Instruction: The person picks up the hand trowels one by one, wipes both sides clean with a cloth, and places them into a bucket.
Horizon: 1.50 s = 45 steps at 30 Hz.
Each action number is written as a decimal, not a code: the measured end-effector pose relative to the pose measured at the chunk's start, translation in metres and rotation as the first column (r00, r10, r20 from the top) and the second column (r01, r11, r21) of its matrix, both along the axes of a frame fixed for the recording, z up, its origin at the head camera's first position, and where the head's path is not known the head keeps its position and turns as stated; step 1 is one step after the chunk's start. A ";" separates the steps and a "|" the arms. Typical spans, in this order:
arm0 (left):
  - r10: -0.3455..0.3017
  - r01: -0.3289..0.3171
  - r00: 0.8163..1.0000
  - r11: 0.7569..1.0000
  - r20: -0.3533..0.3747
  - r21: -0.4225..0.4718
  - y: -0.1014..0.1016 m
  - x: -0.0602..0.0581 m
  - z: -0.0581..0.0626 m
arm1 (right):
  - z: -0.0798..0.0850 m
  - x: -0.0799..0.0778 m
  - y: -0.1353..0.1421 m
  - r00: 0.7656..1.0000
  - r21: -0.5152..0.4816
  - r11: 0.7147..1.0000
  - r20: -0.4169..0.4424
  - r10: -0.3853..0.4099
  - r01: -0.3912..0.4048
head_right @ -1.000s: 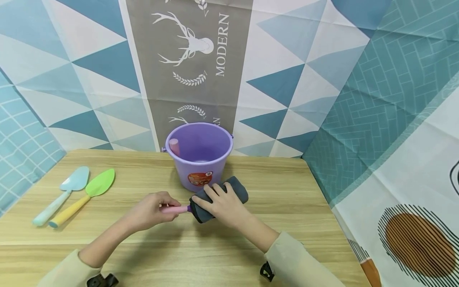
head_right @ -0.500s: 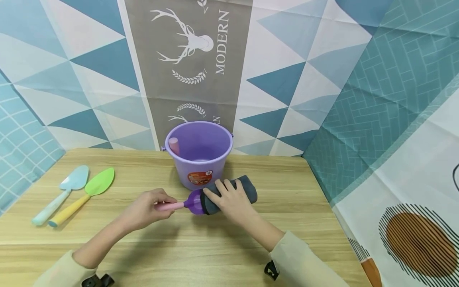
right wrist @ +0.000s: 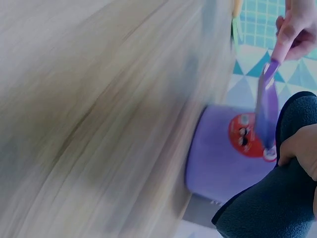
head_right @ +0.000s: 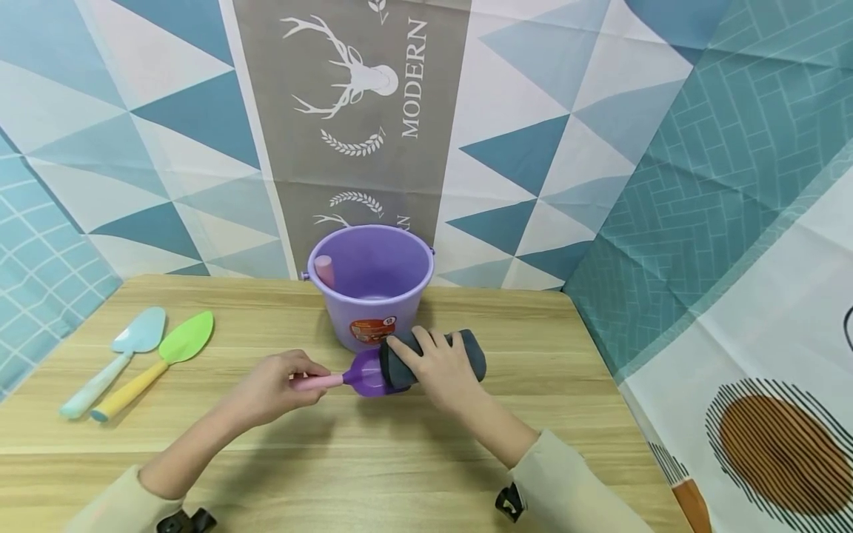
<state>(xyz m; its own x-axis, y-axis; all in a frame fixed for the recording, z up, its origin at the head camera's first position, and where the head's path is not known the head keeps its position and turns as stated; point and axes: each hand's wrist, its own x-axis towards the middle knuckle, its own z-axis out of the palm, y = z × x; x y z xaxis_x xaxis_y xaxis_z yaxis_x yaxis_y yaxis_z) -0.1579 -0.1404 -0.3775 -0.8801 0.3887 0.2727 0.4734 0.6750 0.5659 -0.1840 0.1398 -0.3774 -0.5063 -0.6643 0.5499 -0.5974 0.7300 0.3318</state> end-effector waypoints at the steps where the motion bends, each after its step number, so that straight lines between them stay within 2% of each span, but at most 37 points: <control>1: -0.002 0.002 1.000 1.000 0.000 0.002 0.001 0.000 0.000 | 0.001 0.001 -0.002 1.000 0.001 1.000 -0.003 0.008 -0.008; 9: -0.018 0.018 1.000 1.000 0.012 0.007 0.013 0.002 -0.002 | -0.005 0.006 -0.019 0.997 0.058 0.998 -0.067 0.035 -0.031; 16: -0.019 0.019 1.000 1.000 0.022 0.008 0.016 0.006 0.001 | -0.007 0.009 -0.023 0.995 0.143 0.989 -0.099 -0.015 0.029; 26: -0.021 0.023 0.999 0.999 -0.042 0.043 0.010 0.008 0.000 | -0.009 0.004 -0.011 0.994 0.128 0.988 -0.081 -0.070 0.080; 32: -0.009 0.010 0.999 0.999 -0.039 0.045 0.005 0.008 0.000 | -0.006 0.000 0.001 0.995 0.104 0.990 -0.044 -0.089 0.093; 37: 0.008 -0.007 0.999 0.999 -0.039 0.049 0.003 0.009 0.003 | -0.001 0.000 0.007 0.995 0.041 0.994 -0.030 -0.095 0.097; 41: 0.029 -0.027 0.998 0.999 -0.058 0.032 0.006 0.008 0.004 | 0.001 0.002 0.004 0.997 -0.005 0.999 -0.048 -0.054 0.053; 45: 0.049 -0.049 0.997 0.999 -0.060 0.001 0.011 0.008 0.005 | 0.003 0.008 -0.007 0.998 -0.001 1.000 -0.066 0.021 -0.021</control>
